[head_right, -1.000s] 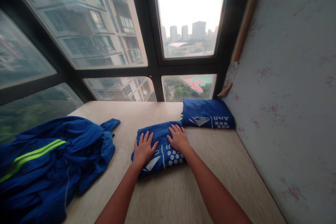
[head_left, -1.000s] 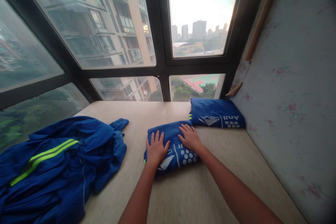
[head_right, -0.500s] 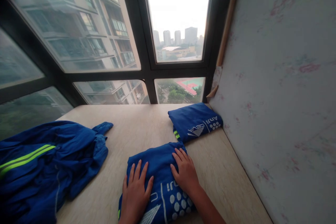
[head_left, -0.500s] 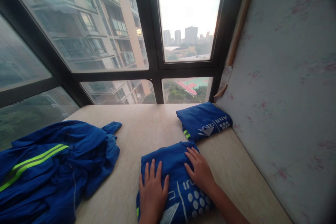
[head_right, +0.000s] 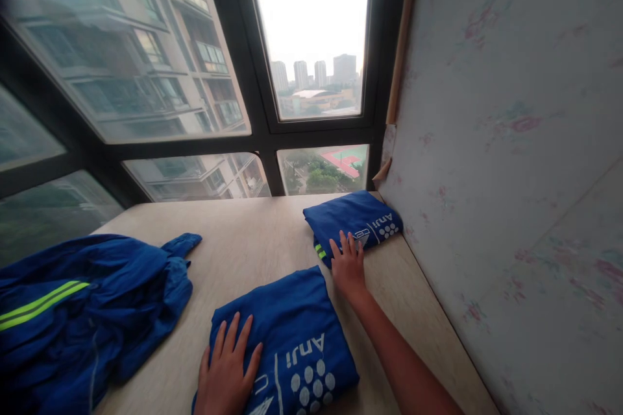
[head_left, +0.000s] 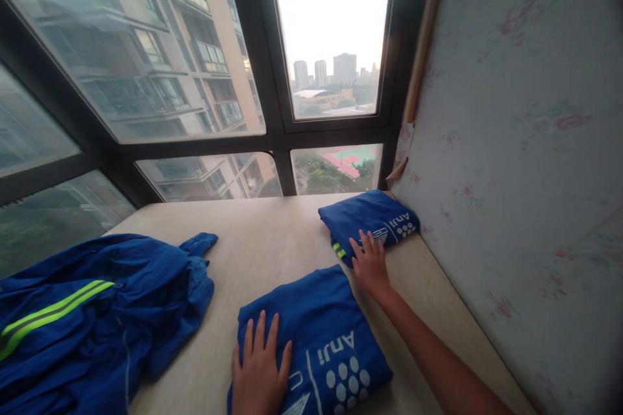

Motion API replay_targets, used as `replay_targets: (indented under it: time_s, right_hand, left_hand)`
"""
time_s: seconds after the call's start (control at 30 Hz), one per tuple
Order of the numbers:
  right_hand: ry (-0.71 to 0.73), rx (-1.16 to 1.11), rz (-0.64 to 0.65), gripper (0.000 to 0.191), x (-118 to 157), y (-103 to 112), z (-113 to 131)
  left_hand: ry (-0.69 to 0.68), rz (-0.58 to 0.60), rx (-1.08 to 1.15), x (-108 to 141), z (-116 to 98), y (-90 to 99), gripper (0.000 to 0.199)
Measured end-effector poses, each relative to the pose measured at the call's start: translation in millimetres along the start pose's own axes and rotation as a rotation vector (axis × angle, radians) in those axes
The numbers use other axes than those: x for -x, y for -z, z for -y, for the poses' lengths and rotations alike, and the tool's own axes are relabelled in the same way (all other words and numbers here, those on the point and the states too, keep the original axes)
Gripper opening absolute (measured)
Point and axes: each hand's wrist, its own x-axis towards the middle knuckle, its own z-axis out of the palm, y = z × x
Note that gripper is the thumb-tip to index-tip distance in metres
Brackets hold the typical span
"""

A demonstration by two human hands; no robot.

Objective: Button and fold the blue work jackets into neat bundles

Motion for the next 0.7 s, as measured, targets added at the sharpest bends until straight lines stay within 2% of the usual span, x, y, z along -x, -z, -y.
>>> replay_targets:
  time_s: [0.07,0.13,0.3,0.47,0.6,0.7]
  right_hand:
    - [-0.004,0.029,0.08,0.049,-15.7,-6.2,-2.5]
    - [-0.014,0.044,0.107,0.043,-29.2,-14.3,0.9]
    - [-0.034,0.044,0.081,0.034,-56.2,-27.0,16.9]
    - [-0.06,0.028,0.051,0.033,-74.7,-22.8,23.3]
    - [-0.07,0.0,0.025,0.035,-77.0,-15.5,29.1]
    - [-0.077,-0.013,0.015,0.034,-55.3,-8.6,29.7]
  left_hand:
    - [-0.002,0.01,-0.014,2.8,4.3,-1.3,0.058]
    - [-0.004,0.022,-0.027,3.0,5.3,-2.3,0.059]
    - [-0.006,0.053,-0.043,-1.4,5.6,-4.5,0.061]
    - [-0.006,0.06,-0.044,-3.1,8.5,-9.1,0.061]
    - [-0.021,0.003,-0.01,-4.6,12.0,-16.3,0.059]
    - [-0.062,-0.093,0.065,-4.6,25.8,-21.8,0.057]
